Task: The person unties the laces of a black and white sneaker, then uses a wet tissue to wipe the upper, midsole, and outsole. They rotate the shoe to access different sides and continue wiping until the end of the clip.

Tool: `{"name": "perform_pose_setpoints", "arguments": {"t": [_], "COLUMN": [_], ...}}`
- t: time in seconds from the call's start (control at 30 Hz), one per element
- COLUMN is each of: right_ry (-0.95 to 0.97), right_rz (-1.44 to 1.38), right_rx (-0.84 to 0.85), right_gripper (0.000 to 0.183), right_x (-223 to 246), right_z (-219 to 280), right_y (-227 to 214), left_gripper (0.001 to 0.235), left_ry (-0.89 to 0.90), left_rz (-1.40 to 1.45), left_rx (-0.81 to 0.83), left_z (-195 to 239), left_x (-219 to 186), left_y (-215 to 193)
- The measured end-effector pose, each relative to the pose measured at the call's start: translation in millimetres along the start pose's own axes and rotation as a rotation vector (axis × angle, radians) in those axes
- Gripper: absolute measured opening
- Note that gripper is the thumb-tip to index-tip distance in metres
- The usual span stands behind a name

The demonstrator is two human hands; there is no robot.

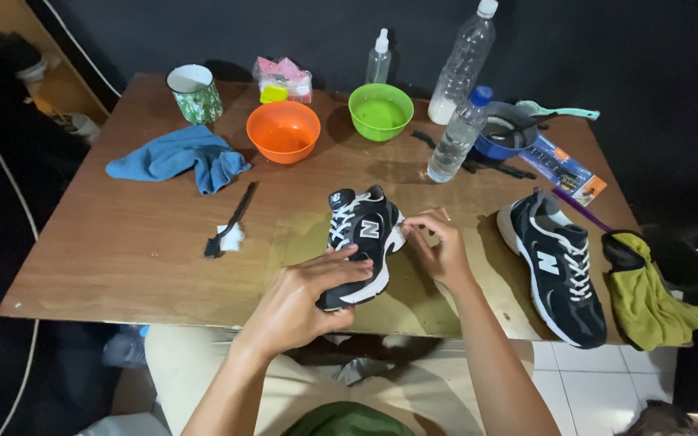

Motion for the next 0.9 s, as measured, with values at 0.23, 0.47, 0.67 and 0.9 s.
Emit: {"name": "perform_pose_setpoints", "arguments": {"t": [0.23, 0.47, 0.67, 0.9], "right_ry": [0.121, 0.012, -0.029, -0.175], "right_rz": [0.068, 0.118, 0.061, -0.026], "right_rx": [-0.061, -0.104, -0.057, 0.053], "right_gripper": [0.011, 0.007, 0.007, 0.014], "right_x": [-4, -28, -21, -15], "right_z": [-2, 2, -7, -14], "right_y": [-1, 4, 7, 22], "left_gripper": [0.041, 0.041, 0.04, 0.042], "left_ry": [-0.05, -0.109, -0.108, -0.106], "left_rz": [0.047, 0.186, 0.28, 0.352], "left_rx": [-0.093, -0.132, -0.171, -0.111], "left_z": [0, 4, 12, 23], "left_x": [2, 14, 34, 64], "left_y": [-9, -24, -33, -30]}}
Point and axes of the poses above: each hand's wrist, its own z-axis away from the middle knuckle, its own y-axis out of the palm, x = y × z, the point moved 7 cm from there along -z, towards the middle knuckle, and after that the axes turned 6 degrees about -x, right-handed, at the moved point
